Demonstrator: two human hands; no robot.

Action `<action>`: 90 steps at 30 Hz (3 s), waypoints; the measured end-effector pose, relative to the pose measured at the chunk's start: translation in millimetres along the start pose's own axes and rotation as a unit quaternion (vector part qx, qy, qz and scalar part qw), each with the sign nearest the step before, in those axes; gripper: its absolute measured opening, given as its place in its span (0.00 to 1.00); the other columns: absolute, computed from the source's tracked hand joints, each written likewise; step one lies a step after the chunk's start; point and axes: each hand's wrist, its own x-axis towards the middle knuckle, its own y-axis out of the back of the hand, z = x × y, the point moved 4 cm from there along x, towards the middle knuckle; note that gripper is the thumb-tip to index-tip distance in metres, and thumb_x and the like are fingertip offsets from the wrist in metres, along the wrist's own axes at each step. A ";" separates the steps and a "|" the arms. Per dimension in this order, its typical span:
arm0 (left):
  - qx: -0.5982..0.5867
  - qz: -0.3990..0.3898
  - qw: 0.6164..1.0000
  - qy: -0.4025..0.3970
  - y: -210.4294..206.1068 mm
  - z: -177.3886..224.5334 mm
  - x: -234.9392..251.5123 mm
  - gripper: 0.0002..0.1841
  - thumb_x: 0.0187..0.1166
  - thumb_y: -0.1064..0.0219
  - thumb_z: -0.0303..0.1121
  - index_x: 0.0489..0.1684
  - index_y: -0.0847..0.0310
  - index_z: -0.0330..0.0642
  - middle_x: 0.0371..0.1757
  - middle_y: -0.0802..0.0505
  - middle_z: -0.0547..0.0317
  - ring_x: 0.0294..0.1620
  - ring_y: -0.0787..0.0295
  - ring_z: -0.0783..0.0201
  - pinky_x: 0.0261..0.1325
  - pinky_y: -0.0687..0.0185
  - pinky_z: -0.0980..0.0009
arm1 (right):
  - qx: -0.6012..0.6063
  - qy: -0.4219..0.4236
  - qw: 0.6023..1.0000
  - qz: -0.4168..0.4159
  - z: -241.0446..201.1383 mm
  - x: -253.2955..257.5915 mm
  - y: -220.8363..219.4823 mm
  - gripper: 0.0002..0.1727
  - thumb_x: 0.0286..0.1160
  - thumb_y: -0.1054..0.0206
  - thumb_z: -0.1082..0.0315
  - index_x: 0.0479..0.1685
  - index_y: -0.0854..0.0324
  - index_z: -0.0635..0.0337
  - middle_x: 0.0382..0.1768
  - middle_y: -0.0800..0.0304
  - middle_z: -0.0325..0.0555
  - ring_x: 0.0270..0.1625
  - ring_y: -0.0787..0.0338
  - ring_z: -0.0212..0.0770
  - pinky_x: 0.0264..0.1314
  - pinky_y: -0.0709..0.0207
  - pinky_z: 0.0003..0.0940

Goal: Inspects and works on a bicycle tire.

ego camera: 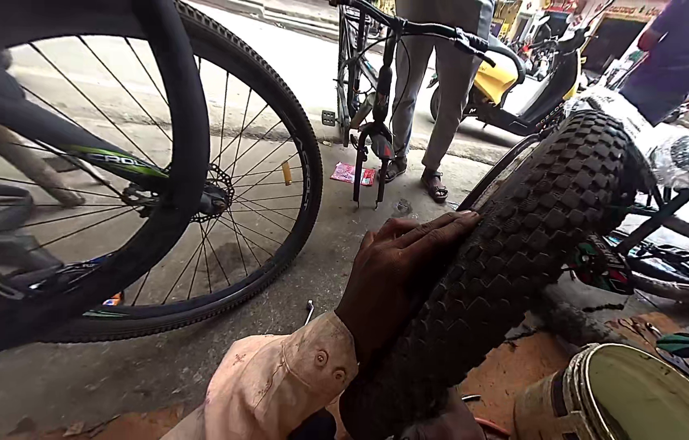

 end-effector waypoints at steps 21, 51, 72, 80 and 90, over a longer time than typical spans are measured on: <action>-0.438 -0.120 0.890 0.039 -31.7 27.4 50.1 0.29 0.81 0.42 0.18 0.83 0.25 0.47 0.67 0.09 0.59 0.52 0.07 0.68 0.55 0.09 0.71 | 0.106 0.358 0.905 0.204 -131.1 49.8 9.0 0.16 0.79 0.34 0.60 0.57 0.11 0.58 0.50 0.04 0.47 0.55 0.05 0.37 0.60 0.11 0.37; -0.199 -0.163 0.966 -0.028 -4.1 15.9 61.7 0.26 0.82 0.39 0.26 0.80 0.21 0.54 0.60 0.08 0.66 0.58 0.12 0.74 0.63 0.14 0.71 | 0.111 0.390 0.890 0.207 -122.3 56.3 13.3 0.14 0.75 0.34 0.63 0.47 0.11 0.64 0.43 0.04 0.50 0.49 0.03 0.41 0.53 0.09 0.40; -0.086 -0.130 0.988 0.012 4.1 -1.1 74.9 0.29 0.77 0.39 0.27 0.76 0.17 0.69 0.58 0.06 0.70 0.55 0.11 0.68 0.52 0.14 0.53 | -0.016 0.104 0.994 0.038 11.5 27.8 -17.8 0.26 0.72 0.23 0.66 0.72 0.17 0.45 0.66 0.09 0.31 0.66 0.12 0.27 0.73 0.19 0.31; -0.108 -0.084 0.987 0.081 -6.7 -26.9 91.2 0.19 0.84 0.38 0.33 0.67 0.11 0.65 0.53 0.04 0.67 0.52 0.07 0.64 0.50 0.12 0.47 | -0.179 -0.024 0.981 0.077 68.0 19.1 -4.7 0.19 0.69 0.21 0.67 0.60 0.11 0.45 0.56 0.05 0.28 0.59 0.08 0.26 0.67 0.13 0.32; -0.545 -0.229 0.794 0.144 -14.6 18.2 35.8 0.24 0.91 0.53 0.27 0.85 0.34 0.41 0.71 0.15 0.57 0.61 0.16 0.75 0.66 0.18 0.74 | -0.069 0.229 0.937 0.256 -109.4 36.3 -22.7 0.14 0.74 0.27 0.64 0.57 0.10 0.49 0.50 0.03 0.39 0.53 0.04 0.32 0.58 0.10 0.32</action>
